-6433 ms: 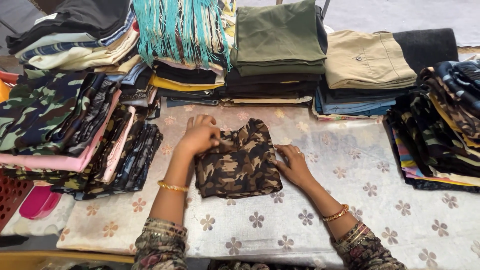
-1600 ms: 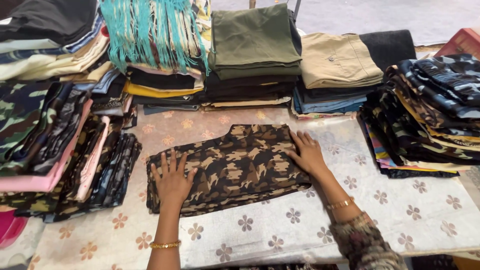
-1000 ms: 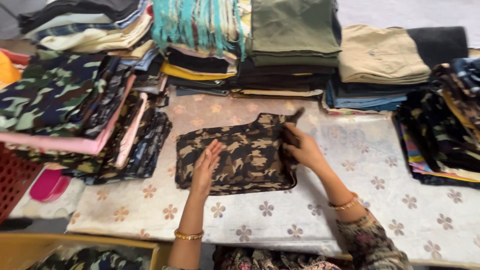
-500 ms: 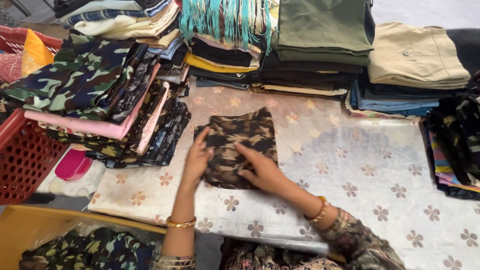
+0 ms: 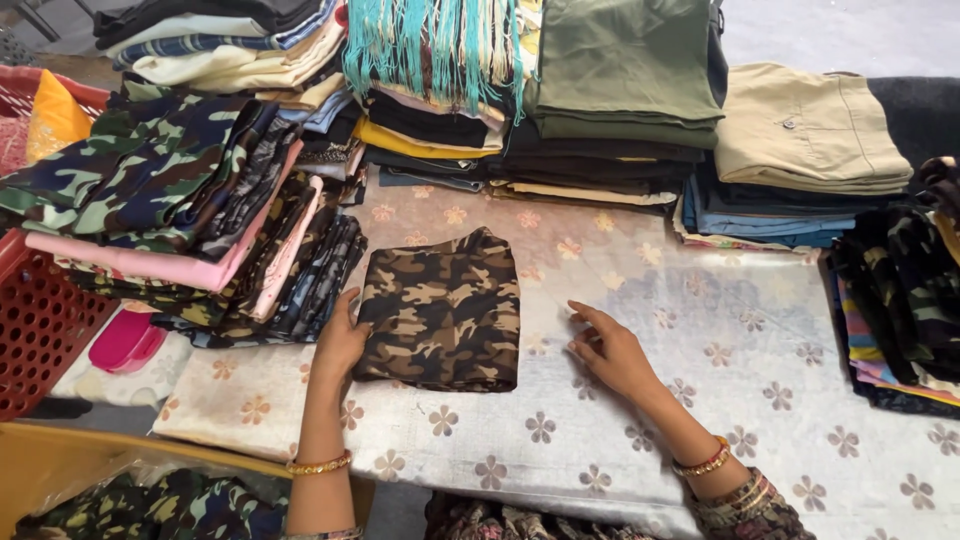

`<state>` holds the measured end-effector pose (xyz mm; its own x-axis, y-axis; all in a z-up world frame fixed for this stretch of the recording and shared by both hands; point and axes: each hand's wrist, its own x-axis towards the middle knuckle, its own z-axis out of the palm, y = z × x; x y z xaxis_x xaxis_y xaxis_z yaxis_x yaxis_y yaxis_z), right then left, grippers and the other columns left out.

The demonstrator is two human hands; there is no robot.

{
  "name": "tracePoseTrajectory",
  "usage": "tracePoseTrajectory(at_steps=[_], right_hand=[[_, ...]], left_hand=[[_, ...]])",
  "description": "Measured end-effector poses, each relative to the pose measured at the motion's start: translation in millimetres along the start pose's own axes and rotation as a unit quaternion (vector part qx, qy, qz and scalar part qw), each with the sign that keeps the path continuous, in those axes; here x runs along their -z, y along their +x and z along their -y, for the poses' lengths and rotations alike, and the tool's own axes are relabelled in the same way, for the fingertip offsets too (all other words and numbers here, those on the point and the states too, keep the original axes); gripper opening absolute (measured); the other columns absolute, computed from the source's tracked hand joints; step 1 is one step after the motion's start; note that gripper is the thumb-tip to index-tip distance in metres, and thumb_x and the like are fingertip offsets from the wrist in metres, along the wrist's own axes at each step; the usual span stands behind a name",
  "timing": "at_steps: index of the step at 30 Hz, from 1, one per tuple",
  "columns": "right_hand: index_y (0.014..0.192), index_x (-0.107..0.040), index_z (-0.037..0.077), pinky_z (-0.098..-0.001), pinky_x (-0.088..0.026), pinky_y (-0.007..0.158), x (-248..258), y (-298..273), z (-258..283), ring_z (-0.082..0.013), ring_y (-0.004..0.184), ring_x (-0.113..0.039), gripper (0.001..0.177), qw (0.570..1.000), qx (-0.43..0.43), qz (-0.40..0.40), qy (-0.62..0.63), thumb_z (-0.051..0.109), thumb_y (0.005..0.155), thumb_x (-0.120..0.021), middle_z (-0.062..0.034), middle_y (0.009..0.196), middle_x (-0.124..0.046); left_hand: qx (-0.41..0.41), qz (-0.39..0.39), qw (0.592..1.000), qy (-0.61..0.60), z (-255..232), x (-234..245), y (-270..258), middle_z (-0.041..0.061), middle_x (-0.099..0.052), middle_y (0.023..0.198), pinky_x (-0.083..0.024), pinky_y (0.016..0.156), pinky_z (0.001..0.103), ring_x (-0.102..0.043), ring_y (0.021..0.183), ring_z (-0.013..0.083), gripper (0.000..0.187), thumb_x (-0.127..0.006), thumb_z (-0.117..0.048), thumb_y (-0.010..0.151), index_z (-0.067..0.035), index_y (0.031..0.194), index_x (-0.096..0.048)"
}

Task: The person is folding camo-patterned trousers on a table in a clothing warehouse environment.

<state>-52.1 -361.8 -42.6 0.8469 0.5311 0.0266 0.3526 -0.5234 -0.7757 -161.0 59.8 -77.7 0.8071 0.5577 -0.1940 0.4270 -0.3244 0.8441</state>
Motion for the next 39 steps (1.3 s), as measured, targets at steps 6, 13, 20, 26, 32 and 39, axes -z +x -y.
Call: tracePoseTrajectory(at_steps=[6,13,20,26,32,39], right_hand=[[0.146,-0.053,0.017,-0.0335,-0.060,0.086,2.6,-0.9,-13.0,-0.0188,0.095,-0.073,0.061,1.000,-0.029,0.006,-0.007,0.017,0.088,-0.073,-0.0080,0.125,-0.069],[0.139,-0.060,0.013,-0.0288,-0.056,0.080,-0.2,3.9,-26.1,-0.0162,0.086,-0.067,0.053,1.000,-0.002,-0.004,0.020,0.011,0.088,-0.075,-0.0070,0.117,-0.071],[0.137,-0.063,0.010,-0.0236,-0.052,0.069,-2.2,13.0,-57.9,-0.0072,0.074,-0.059,0.051,0.982,-0.050,-0.003,0.182,0.001,0.087,-0.071,-0.0017,0.111,-0.073],[0.135,-0.063,0.008,-0.0212,-0.052,0.071,-1.6,12.2,-73.7,-0.0050,0.075,-0.058,0.047,0.962,-0.032,-0.013,0.269,-0.004,0.090,-0.066,-0.0021,0.110,-0.073],[0.131,-0.068,0.007,-0.0217,-0.053,0.073,-6.3,11.6,-80.5,-0.0059,0.077,-0.059,0.041,0.974,-0.016,0.000,0.227,-0.004,0.091,-0.067,-0.0028,0.107,-0.075],[0.118,-0.073,0.006,-0.0253,-0.058,0.078,-9.3,8.1,-59.5,-0.0096,0.087,-0.072,0.026,0.982,0.027,-0.073,0.173,0.002,0.093,-0.068,-0.0058,0.101,-0.078]], left_hand=[[0.013,-0.017,0.983,0.185,1.5,-0.3,14.2,0.018,-0.075,0.104,-0.053,0.085,0.041,-0.072,0.096,0.0325,0.054,-0.069,-0.038,0.091,-0.007,0.135,-0.064],[0.147,0.101,0.984,0.010,-31.0,3.0,17.3,0.025,-0.079,0.104,-0.061,0.078,0.039,-0.078,0.087,0.0308,0.058,-0.078,-0.038,0.087,0.011,0.117,-0.073],[0.134,0.128,0.966,-0.179,-116.9,1.4,-16.3,0.022,-0.076,0.115,-0.063,0.079,0.034,-0.078,0.095,0.0269,0.064,-0.075,-0.023,0.084,-0.003,0.140,-0.052],[-0.246,0.111,0.963,-0.021,-189.8,18.6,19.5,0.017,-0.072,0.118,-0.061,0.085,0.040,-0.072,0.102,0.0298,0.054,-0.079,-0.017,0.088,-0.001,0.134,-0.057],[-0.295,-0.050,0.823,0.482,-248.5,-42.8,-113.8,0.010,-0.072,0.122,-0.057,0.085,0.038,-0.068,0.109,0.0281,0.060,-0.052,0.006,0.099,-0.021,0.152,-0.051],[-0.410,-0.034,0.741,0.530,-58.5,-135.9,-113.1,0.011,-0.051,0.155,-0.042,0.107,0.054,-0.051,0.133,0.0314,0.087,-0.055,0.008,0.074,-0.020,0.156,-0.047]])
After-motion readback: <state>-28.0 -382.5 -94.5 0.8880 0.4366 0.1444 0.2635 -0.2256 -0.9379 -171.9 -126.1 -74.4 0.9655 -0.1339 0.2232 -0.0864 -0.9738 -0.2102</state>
